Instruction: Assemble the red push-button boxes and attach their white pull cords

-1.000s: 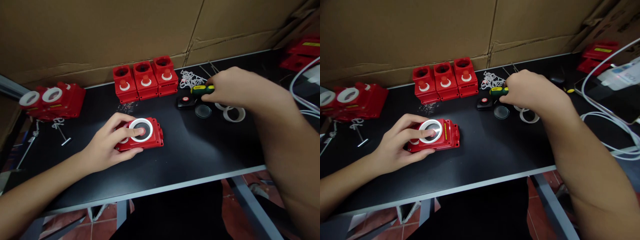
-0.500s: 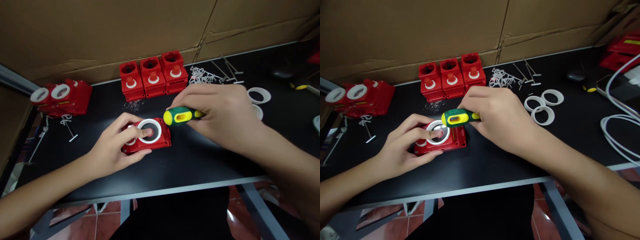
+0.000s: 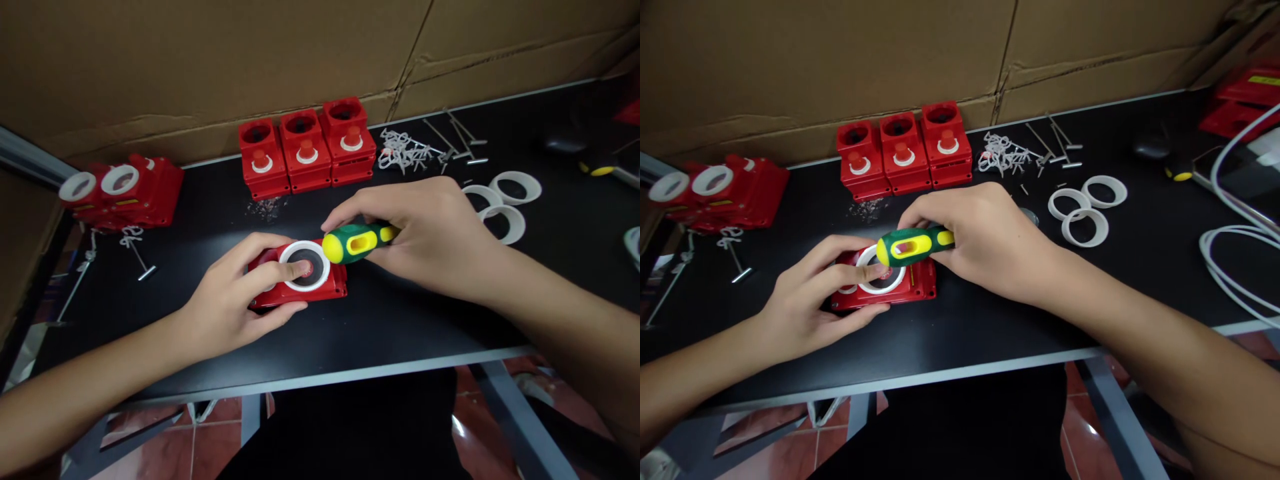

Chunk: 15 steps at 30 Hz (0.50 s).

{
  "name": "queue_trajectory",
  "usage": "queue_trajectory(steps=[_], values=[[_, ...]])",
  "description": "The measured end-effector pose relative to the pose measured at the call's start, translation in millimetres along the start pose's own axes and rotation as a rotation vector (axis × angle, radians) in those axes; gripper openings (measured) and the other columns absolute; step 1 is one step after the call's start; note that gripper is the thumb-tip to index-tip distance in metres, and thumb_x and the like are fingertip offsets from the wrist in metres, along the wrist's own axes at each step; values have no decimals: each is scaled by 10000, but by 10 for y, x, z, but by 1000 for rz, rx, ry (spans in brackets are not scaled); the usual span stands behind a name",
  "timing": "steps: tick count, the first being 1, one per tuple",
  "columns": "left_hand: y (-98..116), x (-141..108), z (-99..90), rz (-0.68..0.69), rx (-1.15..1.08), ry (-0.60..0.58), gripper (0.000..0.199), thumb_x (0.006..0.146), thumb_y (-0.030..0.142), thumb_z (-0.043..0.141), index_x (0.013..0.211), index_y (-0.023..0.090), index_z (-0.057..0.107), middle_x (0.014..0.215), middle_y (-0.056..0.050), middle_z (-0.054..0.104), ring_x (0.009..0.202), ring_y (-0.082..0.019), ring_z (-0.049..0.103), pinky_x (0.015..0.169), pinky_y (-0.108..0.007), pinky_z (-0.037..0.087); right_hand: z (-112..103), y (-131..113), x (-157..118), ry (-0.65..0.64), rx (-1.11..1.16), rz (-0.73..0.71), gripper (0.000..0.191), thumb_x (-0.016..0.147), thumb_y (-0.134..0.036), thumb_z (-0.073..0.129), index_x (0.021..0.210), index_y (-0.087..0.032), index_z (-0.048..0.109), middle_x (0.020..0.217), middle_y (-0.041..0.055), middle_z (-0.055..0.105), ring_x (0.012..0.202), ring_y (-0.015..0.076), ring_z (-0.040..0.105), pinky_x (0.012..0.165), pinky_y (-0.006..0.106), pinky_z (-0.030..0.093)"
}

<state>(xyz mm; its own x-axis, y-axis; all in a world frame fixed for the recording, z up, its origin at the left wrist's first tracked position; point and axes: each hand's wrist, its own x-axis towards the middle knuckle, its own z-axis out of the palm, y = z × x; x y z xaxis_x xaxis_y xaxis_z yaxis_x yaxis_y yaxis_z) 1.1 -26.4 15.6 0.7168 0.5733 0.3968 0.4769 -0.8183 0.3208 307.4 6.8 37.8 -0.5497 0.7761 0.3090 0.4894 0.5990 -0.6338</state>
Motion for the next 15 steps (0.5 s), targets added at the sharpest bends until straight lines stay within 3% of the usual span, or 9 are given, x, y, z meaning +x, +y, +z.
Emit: queue_trajectory(steps=[9, 12, 15], values=[[-16, -6, 38, 4, -27, 17, 359, 1102, 254, 838, 1425, 241, 682, 1432, -152, 728, 1242, -271, 781, 1057, -394, 690, 42, 86, 9, -22, 38, -46, 232, 1006, -189, 705, 1137, -326, 839, 1173, 0, 911, 1055, 286, 860, 971, 461, 667], [-23, -16, 78, -28, -66, 59, 485, 1102, 325, 844, 1524, 230, 624, 1417, -150, 758, 1244, -278, 797, 1066, -394, 692, 9, 117, 16, -54, 55, -37, 243, 1002, -225, 745, 1185, -356, 836, 1182, -15, 906, 1007, 279, 847, 942, 470, 662], [-26, -25, 107, -85, -42, 85, 644, 1078, 443, 870, 1585, 194, 562, 1411, -161, 786, 1248, -308, 815, 1075, -421, 698, -112, 87, 9, -6, 15, -1, 320, 964, -288, 838, 1280, -341, 825, 1323, 26, 859, 995, 285, 795, 913, 483, 651]])
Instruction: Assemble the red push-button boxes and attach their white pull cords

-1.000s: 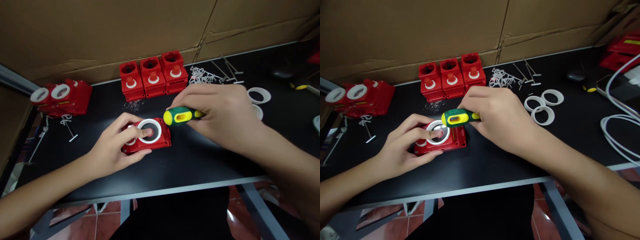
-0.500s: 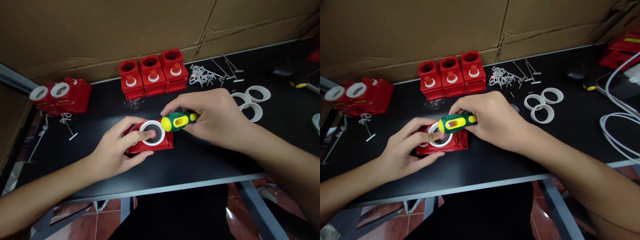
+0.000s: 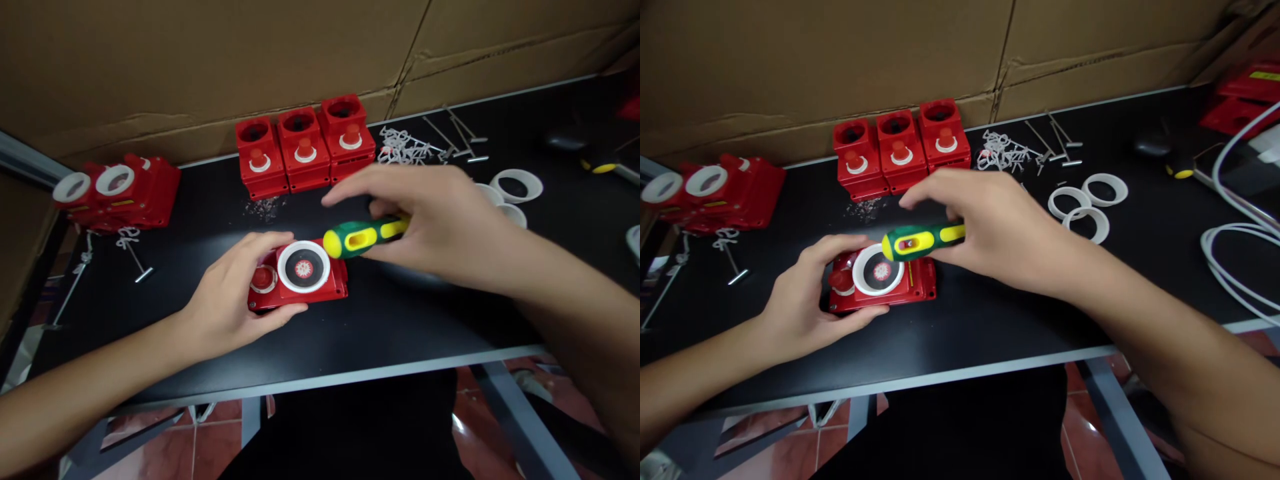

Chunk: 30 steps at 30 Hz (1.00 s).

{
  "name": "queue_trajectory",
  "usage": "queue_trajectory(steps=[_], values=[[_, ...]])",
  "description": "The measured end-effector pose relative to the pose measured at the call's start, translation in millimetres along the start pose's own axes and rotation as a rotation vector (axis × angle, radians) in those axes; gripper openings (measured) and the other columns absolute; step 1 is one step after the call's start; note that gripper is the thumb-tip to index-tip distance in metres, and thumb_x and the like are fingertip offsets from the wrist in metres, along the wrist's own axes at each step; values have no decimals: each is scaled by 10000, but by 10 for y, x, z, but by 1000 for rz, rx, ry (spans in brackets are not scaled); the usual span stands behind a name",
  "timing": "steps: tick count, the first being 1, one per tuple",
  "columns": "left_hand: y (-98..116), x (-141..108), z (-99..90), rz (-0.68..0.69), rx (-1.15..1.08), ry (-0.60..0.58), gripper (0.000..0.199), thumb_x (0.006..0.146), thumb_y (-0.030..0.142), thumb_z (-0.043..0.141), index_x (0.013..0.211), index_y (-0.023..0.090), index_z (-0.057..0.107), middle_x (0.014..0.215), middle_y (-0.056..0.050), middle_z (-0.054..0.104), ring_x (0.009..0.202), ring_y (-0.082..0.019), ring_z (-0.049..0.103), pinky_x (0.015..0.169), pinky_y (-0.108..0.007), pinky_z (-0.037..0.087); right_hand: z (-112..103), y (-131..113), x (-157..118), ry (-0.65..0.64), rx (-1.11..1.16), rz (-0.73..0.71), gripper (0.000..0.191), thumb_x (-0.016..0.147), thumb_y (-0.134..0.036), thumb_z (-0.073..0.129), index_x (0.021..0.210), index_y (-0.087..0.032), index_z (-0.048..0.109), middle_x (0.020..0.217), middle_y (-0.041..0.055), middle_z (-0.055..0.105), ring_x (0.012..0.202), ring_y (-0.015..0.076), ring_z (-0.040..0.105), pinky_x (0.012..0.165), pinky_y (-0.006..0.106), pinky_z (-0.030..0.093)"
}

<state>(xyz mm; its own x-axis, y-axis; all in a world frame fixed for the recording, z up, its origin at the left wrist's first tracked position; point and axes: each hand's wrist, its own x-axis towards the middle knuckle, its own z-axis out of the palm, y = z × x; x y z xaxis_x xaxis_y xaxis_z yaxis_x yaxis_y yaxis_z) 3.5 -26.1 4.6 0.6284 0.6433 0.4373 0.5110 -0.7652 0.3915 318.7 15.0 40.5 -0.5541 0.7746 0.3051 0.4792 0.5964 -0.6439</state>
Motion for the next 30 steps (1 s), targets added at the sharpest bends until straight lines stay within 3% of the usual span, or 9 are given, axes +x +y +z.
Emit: queue_trajectory(steps=[4, 6, 10, 13, 15, 23, 30], values=[[-7, 12, -21, -17, -12, -40, 611, 1057, 476, 894, 1504, 178, 602, 1360, -151, 809, 1186, -300, 832, 1037, -407, 701, -127, -74, -19, 183, 36, 99, 155, 1064, -389, 782, 1197, -320, 825, 1272, 63, 776, 1157, 308, 754, 979, 469, 632], [-3, 24, -41, -20, -28, -47, 605, 1060, 482, 895, 1495, 178, 605, 1350, -146, 812, 1171, -292, 833, 1042, -401, 697, -118, -78, -18, 268, 55, 123, 182, 1132, -447, 707, 1172, -313, 824, 1211, 57, 745, 1118, 283, 737, 973, 448, 614], [49, 23, -47, -28, -39, -82, 615, 1073, 498, 886, 1507, 176, 593, 1364, -145, 809, 1188, -285, 828, 1065, -386, 687, -26, -35, 10, 419, 174, -21, 369, 1150, -583, 719, 1027, -247, 811, 1071, 56, 752, 927, 207, 703, 872, 375, 597], [98, 6, -29, -26, -39, -90, 623, 1095, 506, 860, 1535, 174, 570, 1371, -148, 805, 1197, -278, 827, 1071, -368, 682, 27, -41, 34, 407, 438, -52, 416, 1103, -639, 798, 1011, -234, 800, 892, 17, 713, 715, 147, 649, 624, 307, 552], [114, -1, -20, -17, -50, -94, 615, 1104, 508, 850, 1536, 177, 563, 1366, -145, 807, 1187, -272, 829, 1065, -360, 683, 44, -70, 39, 387, 581, -70, 416, 1084, -626, 831, 975, -226, 789, 886, 22, 713, 703, 143, 659, 548, 293, 531], [116, 24, -39, -4, -91, -104, 558, 1118, 492, 836, 1498, 168, 587, 1384, -153, 810, 1214, -266, 827, 1085, -357, 681, 81, -102, 19, 224, 670, -42, 422, 1101, -637, 803, 983, -234, 764, 894, 29, 722, 736, 156, 683, 616, 296, 607], [111, 29, -42, -10, -105, -101, 569, 1099, 494, 860, 1498, 187, 595, 1394, -149, 814, 1212, -281, 833, 1074, -381, 688, 95, -101, 21, 191, 634, -12, 443, 1093, -668, 801, 982, -244, 742, 874, 8, 707, 737, 156, 689, 665, 310, 622]])
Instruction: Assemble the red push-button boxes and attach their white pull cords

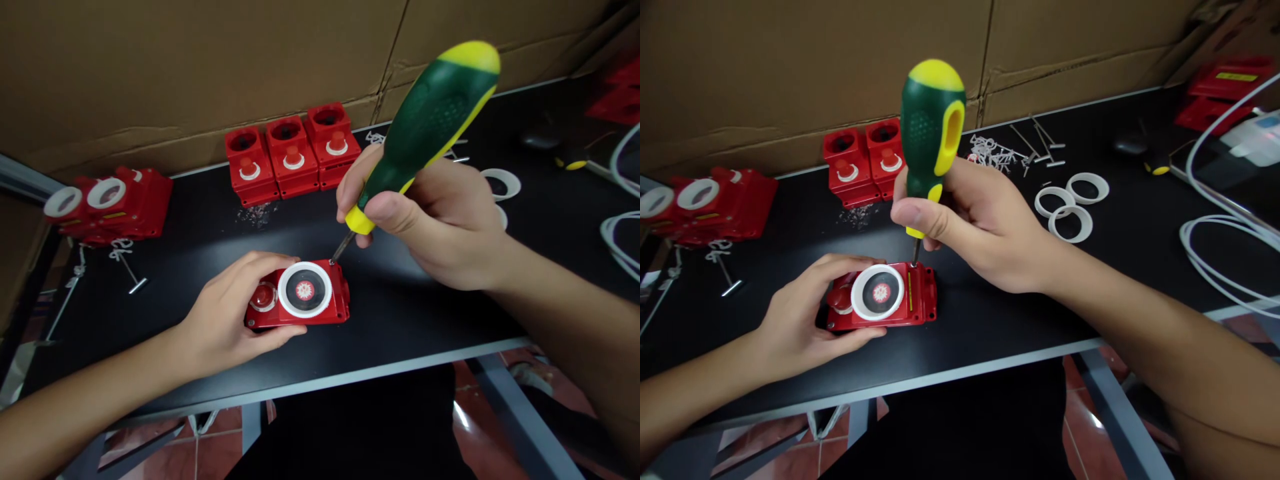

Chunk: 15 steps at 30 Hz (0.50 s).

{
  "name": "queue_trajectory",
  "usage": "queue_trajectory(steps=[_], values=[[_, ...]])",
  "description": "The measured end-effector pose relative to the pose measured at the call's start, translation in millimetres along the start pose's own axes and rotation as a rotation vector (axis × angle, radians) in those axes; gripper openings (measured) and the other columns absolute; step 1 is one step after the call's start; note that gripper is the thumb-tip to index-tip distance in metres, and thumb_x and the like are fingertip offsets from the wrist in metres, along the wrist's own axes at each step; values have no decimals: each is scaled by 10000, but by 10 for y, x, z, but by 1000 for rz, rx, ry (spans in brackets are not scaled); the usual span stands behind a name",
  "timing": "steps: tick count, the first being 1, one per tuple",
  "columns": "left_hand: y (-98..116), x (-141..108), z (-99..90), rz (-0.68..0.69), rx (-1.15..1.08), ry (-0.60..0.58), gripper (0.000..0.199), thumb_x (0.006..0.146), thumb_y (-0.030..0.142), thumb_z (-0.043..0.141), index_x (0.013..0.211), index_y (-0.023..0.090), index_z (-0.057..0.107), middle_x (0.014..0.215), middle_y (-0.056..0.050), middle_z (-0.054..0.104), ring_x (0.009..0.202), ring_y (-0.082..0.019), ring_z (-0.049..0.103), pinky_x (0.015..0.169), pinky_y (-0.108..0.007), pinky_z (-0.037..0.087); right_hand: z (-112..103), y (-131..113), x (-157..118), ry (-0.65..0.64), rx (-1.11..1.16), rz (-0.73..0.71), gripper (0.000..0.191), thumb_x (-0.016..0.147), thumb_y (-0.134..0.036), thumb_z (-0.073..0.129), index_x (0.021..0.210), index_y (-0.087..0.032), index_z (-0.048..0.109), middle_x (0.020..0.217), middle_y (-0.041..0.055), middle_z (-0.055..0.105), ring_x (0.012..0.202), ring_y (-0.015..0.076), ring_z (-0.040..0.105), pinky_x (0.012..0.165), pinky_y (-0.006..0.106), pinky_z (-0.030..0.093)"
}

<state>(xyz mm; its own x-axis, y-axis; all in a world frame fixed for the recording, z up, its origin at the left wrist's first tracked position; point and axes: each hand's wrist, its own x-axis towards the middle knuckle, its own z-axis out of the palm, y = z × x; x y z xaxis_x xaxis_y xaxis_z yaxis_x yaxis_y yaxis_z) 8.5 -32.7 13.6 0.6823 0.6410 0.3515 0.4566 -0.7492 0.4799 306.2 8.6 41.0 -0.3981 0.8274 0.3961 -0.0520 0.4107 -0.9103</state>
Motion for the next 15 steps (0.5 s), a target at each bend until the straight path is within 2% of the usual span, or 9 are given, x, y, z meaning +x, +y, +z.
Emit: queue_trajectory(steps=[7, 11, 15], values=[[-28, -14, -1, 4, 7, -8, 578, 1092, 511, 867, 1495, 194, 601, 1384, -143, 816, 1205, -279, 835, 1062, -381, 692, -5, -3, 1, 27, -29, 35, 478, 1064, -697, 823, 1016, -226, 754, 917, 0, 746, 768, 153, 716, 695, 308, 642], [-25, -5, -17, 11, 13, 1, 593, 1087, 507, 874, 1502, 187, 596, 1382, -152, 815, 1202, -283, 837, 1060, -388, 694, -6, -34, -11, 6, -69, 14, 394, 1121, -627, 777, 1073, -236, 769, 1022, 18, 775, 834, 173, 734, 759, 328, 663], [-25, -9, -37, 20, 36, -5, 580, 1099, 518, 855, 1495, 183, 596, 1366, -152, 818, 1193, -280, 836, 1047, -384, 701, -50, -89, -33, -40, -211, -32, 270, 1171, -494, 732, 1184, -232, 794, 1084, 8, 793, 890, 182, 754, 852, 344, 670]])
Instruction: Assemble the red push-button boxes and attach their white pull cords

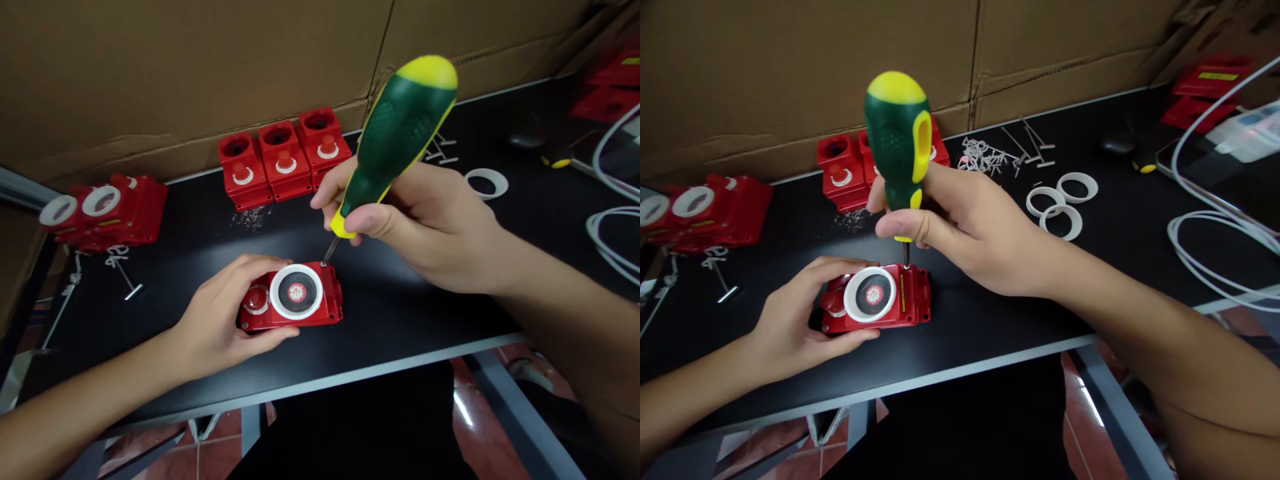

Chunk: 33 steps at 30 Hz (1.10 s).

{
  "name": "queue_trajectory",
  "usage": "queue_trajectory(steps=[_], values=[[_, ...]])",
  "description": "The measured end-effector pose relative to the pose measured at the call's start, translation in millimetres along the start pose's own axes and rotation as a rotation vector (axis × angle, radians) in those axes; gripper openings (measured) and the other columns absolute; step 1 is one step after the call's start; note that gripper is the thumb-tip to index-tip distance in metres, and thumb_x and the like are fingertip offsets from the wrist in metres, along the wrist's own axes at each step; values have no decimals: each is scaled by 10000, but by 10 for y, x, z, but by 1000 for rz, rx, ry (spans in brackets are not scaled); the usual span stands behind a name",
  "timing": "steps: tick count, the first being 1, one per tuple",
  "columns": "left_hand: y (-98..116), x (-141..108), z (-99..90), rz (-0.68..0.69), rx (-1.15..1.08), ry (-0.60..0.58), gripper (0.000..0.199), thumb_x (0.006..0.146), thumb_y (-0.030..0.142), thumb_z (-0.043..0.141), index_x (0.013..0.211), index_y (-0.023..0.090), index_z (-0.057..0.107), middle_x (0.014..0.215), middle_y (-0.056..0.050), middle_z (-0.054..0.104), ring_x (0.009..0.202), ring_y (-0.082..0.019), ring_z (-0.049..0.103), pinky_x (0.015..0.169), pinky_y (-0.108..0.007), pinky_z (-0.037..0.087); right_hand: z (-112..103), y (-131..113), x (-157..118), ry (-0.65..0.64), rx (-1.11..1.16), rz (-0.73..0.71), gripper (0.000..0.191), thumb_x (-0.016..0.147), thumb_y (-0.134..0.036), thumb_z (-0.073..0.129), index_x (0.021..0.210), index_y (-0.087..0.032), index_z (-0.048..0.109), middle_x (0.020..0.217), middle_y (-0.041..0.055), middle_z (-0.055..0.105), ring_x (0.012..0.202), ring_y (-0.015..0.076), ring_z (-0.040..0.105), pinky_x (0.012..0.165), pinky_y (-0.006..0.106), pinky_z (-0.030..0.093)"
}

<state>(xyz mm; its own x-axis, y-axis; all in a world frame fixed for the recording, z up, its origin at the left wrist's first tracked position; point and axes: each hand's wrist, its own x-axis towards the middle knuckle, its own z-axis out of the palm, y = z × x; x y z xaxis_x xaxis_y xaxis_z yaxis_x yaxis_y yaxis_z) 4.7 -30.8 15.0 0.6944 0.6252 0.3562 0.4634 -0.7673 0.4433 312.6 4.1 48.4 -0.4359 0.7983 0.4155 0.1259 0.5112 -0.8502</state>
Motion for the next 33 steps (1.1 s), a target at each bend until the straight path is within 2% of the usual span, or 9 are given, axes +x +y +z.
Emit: queue_trajectory(steps=[3, 6, 10, 16, 19, 22, 25, 30, 33], values=[[-8, -9, 1, -4, 1, 0, 578, 1091, 513, 864, 1496, 194, 602, 1367, -143, 819, 1186, -280, 841, 1041, -379, 705, -40, -7, -17, -24, -76, -48, 256, 1156, -468, 769, 1259, -237, 807, 1110, 4, 813, 980, 201, 788, 962, 369, 686], [-22, -6, 5, -3, -5, 0, 585, 1078, 511, 882, 1495, 205, 610, 1378, -142, 822, 1185, -289, 848, 1038, -391, 712, -51, 22, -27, -54, -55, -64, 268, 1124, -484, 821, 1222, -235, 813, 1108, 11, 828, 1023, 221, 823, 964, 378, 719], [-42, 4, 8, 15, -19, 4, 595, 1082, 545, 871, 1502, 216, 605, 1369, -147, 825, 1186, -303, 857, 1026, -415, 720, -44, 39, -16, -110, 82, -80, 188, 1123, -334, 834, 1264, -216, 794, 1161, 17, 862, 1099, 215, 847, 1005, 360, 725], [-67, -6, 19, 7, -48, 2, 651, 1065, 565, 889, 1539, 237, 587, 1393, -160, 816, 1226, -325, 849, 1050, -448, 719, -47, -26, 31, -235, 297, -34, 217, 1154, -177, 730, 1363, -205, 780, 1315, 46, 876, 1270, 193, 829, 1135, 337, 658], [-88, -11, 27, 9, -63, 4, 646, 1055, 553, 901, 1539, 250, 599, 1385, -155, 817, 1218, -333, 849, 1039, -462, 724, -16, -12, 12, -182, 293, 1, 79, 1099, -263, 840, 1161, -218, 819, 1191, 36, 873, 1167, 219, 830, 1070, 369, 668], [-121, -17, 43, 22, -94, 13, 662, 1036, 509, 925, 1551, 260, 591, 1384, -153, 814, 1207, -334, 841, 1030, -471, 725, 68, 25, -26, -50, 254, 49, 296, 935, -401, 1022, 980, -241, 778, 1083, 26, 834, 1038, 244, 794, 960, 407, 676], [-166, -30, 72, 23, -133, 2, 673, 1039, 477, 921, 1567, 265, 563, 1425, -156, 797, 1227, -325, 825, 1063, -470, 711, 169, 51, -50, 20, 266, 86, 442, 845, -476, 1083, 949, -257, 714, 1000, 6, 769, 877, 208, 719, 800, 378, 647], [-233, -54, 104, -9, -210, -60, 687, 1028, 454, 923, 1572, 251, 557, 1471, -169, 769, 1288, -341, 799, 1140, -518, 686, 251, 103, -38, -103, 383, 113, 579, 793, -463, 1120, 932, -255, 598, 929, -37, 626, 747, 129, 574, 598, 275, 498], [-246, -46, 86, -3, -203, -71, 673, 1023, 462, 927, 1553, 261, 564, 1437, -151, 783, 1250, -334, 812, 1121, -499, 694, 243, 129, -36, -201, 525, 207, 579, 817, -407, 1111, 986, -248, 581, 988, -45, 652, 687, 93, 586, 562, 254, 504]])
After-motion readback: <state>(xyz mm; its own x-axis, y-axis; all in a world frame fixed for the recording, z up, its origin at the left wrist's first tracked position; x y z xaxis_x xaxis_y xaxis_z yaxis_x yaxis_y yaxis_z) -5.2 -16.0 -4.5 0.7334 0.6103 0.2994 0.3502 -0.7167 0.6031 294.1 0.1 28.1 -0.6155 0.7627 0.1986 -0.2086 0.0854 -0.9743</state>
